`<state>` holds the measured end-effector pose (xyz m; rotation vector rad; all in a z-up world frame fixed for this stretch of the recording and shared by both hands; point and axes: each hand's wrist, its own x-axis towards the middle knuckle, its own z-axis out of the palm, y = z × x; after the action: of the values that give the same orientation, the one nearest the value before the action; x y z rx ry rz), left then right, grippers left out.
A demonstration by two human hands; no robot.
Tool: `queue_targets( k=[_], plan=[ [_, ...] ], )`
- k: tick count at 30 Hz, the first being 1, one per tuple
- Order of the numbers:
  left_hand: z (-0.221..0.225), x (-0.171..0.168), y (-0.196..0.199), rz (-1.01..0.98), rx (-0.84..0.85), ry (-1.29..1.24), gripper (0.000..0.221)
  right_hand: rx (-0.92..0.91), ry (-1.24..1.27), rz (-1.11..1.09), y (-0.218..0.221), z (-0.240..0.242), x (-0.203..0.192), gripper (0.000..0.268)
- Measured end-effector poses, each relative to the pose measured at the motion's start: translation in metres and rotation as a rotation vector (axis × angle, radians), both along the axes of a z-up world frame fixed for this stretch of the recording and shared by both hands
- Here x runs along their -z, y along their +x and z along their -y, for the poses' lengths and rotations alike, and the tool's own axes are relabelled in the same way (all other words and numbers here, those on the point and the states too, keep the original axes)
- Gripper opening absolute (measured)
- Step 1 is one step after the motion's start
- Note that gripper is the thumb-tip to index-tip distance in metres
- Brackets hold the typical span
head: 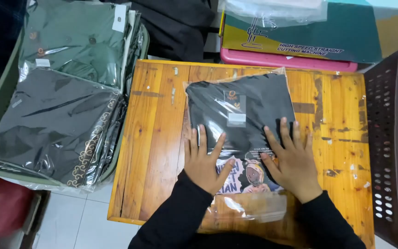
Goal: Folding a t-shirt and placing it into a clear plastic bag for final packaging.
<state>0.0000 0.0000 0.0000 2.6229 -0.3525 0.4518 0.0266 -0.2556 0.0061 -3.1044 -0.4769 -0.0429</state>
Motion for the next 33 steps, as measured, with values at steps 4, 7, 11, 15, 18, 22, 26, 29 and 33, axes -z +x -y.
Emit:
queue_targets(
  k=[4, 7, 11, 15, 18, 22, 26, 29, 33],
  plan=[
    [0.008, 0.013, -0.004, -0.06, -0.051, 0.018, 0.079, 0.001, 0.174, -0.078, -0.002, 0.01, 0.014, 0.071],
    [0.008, 0.014, -0.003, -0.065, -0.076, 0.043, 0.079, 0.013, 0.236, -0.1, 0.0, 0.009, 0.018, 0.072],
    [0.01, 0.015, -0.001, -0.097, -0.075, 0.036, 0.078, 0.034, 0.235, -0.12, 0.001, 0.01, 0.021, 0.072],
    [0.01, 0.016, -0.002, -0.11, -0.067, 0.019, 0.079, 0.019, 0.272, -0.177, 0.004, 0.01, 0.01, 0.072],
    [0.007, 0.007, 0.0, -0.094, -0.076, 0.024, 0.084, -0.015, 0.156, -0.247, 0.014, 0.011, -0.019, 0.075],
    [0.006, -0.02, 0.028, -0.098, -0.037, 0.05, 0.095, 0.042, 0.059, -0.32, 0.051, 0.029, -0.03, 0.064],
    [0.011, -0.02, 0.08, 0.109, -0.05, 0.083, 0.087, -0.159, 0.294, 0.182, 0.082, 0.001, -0.041, 0.064],
    [0.009, 0.011, 0.103, 0.07, -0.029, 0.11, 0.087, -0.142, 0.249, 0.11, 0.104, -0.029, -0.019, 0.07],
    [0.008, 0.005, 0.102, -0.096, -0.031, 0.082, 0.091, -0.084, 0.218, 0.113, 0.107, -0.033, 0.011, 0.071]
  ],
)
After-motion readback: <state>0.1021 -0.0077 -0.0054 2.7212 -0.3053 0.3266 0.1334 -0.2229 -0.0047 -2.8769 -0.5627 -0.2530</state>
